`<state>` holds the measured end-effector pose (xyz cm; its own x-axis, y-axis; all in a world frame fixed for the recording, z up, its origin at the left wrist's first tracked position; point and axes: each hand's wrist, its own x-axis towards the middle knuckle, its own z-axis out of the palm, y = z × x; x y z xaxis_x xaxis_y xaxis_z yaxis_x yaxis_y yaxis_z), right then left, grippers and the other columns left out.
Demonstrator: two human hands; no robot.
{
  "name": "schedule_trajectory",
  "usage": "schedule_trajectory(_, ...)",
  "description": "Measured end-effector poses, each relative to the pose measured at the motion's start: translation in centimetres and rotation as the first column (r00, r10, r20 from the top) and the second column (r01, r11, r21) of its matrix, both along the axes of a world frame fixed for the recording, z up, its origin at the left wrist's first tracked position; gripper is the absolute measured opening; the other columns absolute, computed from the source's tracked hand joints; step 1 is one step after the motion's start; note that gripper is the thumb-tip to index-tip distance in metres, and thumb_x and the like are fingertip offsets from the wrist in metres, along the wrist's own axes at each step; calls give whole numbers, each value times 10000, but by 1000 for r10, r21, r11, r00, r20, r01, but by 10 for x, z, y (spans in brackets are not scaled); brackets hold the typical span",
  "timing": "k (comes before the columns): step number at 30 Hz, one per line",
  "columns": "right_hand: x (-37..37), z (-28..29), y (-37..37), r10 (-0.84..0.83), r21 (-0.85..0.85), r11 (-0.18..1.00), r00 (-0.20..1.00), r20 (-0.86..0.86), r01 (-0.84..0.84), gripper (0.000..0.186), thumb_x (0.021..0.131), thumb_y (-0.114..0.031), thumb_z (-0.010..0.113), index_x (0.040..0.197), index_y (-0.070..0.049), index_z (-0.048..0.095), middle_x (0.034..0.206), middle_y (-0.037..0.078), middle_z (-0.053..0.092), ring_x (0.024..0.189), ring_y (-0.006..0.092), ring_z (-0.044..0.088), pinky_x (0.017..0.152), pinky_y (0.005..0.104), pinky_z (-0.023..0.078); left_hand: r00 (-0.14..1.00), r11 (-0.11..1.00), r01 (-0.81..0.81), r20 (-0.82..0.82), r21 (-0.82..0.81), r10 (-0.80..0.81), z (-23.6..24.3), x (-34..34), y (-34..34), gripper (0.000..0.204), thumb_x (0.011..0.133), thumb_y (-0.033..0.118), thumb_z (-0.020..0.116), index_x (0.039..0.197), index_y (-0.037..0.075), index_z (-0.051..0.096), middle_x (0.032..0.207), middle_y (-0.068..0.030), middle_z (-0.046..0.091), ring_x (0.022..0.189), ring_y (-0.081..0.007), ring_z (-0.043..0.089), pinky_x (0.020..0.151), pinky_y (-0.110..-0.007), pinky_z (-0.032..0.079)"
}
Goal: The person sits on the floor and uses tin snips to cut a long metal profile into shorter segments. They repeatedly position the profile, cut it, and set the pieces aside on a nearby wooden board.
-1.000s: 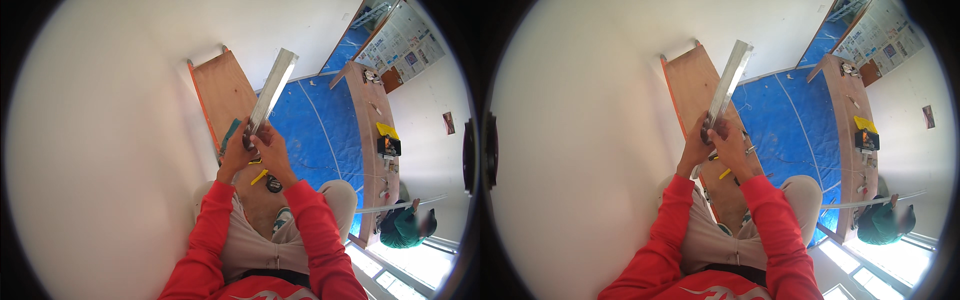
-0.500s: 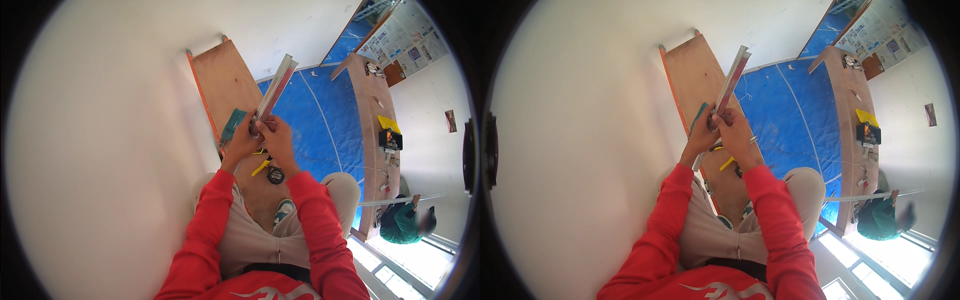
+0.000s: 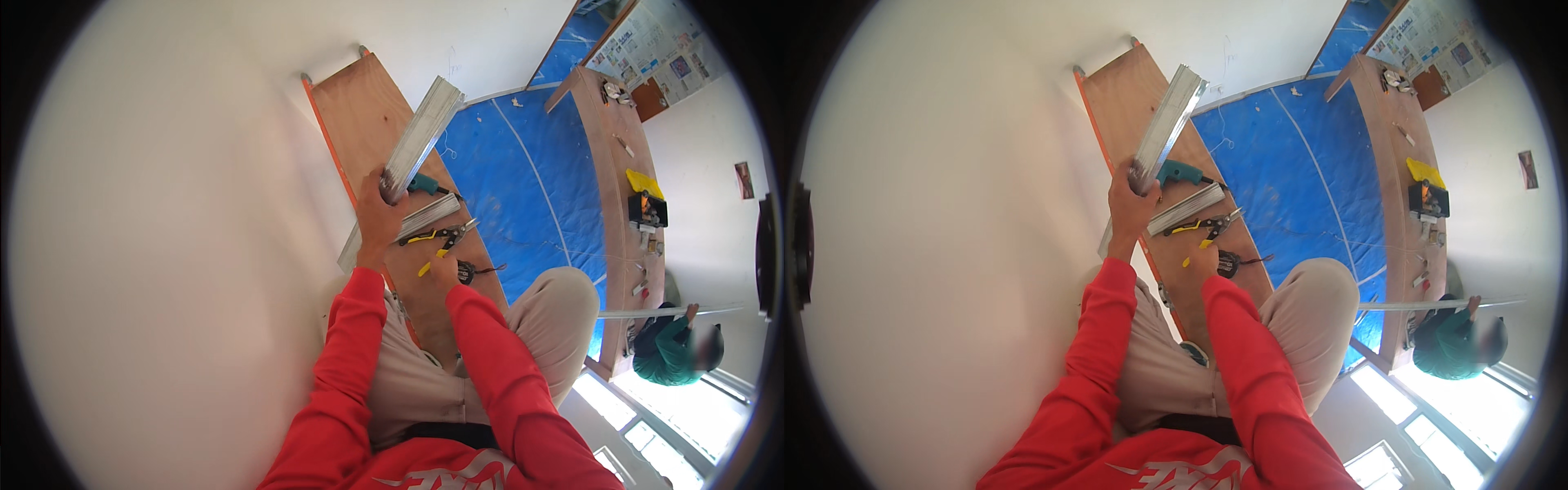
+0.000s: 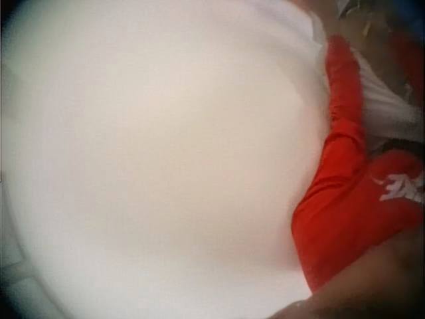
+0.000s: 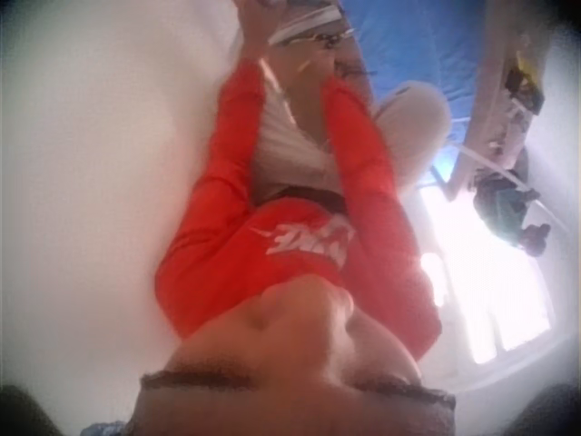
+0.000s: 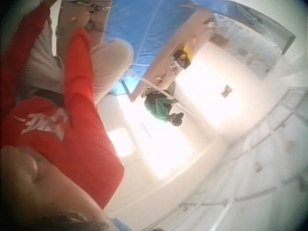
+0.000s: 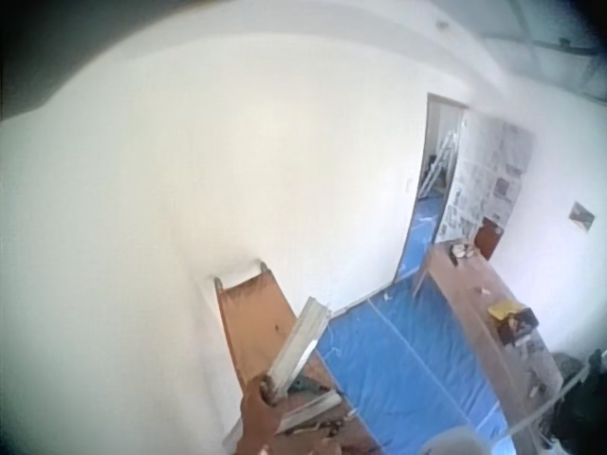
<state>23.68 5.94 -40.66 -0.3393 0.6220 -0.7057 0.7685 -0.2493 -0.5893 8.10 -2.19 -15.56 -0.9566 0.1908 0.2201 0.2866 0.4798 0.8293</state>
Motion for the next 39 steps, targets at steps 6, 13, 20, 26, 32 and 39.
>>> schedule_trajectory(6,19,-31,-20,226,50,971,967,119,-233,622,851,-275,838,1283,102,596,1146,186,719,987,301,737,802,399,586,994,1000,26,107,17,-28,-12,8,4,602,855,135,800,1391,-11,565,1157,-195,698,997,-296,706,899,-404,564)
schedule_trajectory(13,4,-36,-33,-152,-149,980,982,-113,134,526,918,-209,799,1320,48,579,1135,137,702,935,245,712,748,381,574,992,998,55,111,6,-55,-26,13,1,594,866,140,799,1389,-22,568,1194,-204,698,1027,-314,705,922,-421,555)
schedule_trajectory(20,-6,-31,-28,-337,-407,871,938,-85,276,435,965,-267,758,1299,-52,581,1087,95,677,863,217,681,668,368,548,960,1000,20,278,1,-19,-20,15,1,586,878,151,812,1380,-32,572,1137,-137,707,1010,-210,685,924,-350,545)
schedule_trajectory(26,-14,-19,-25,-345,-227,920,934,-88,318,444,931,-372,720,1196,-24,642,1055,105,662,834,236,678,627,397,550,971,999,47,233,-1,-46,-21,11,1,580,878,177,828,1360,-27,578,1086,-113,705,941,-183,677,873,-336,548)
schedule_trajectory(32,-13,22,-10,-167,-55,986,967,-192,160,405,905,-358,698,1068,12,718,1093,147,664,918,268,672,760,443,533,956,997,61,284,51,-74,-14,5,-1,593,867,331,880,1276,-10,618,955,-88,683,795,-157,616,739,-330,529)
schedule_trajectory(39,-8,113,-36,0,605,796,1000,9,-6,385,895,-321,699,1067,22,733,1269,201,620,1088,309,638,937,510,463,946,987,93,297,129,-128,-1,-4,-8,603,895,391,870,1280,-2,622,943,-35,665,835,-119,612,750,-302,515)
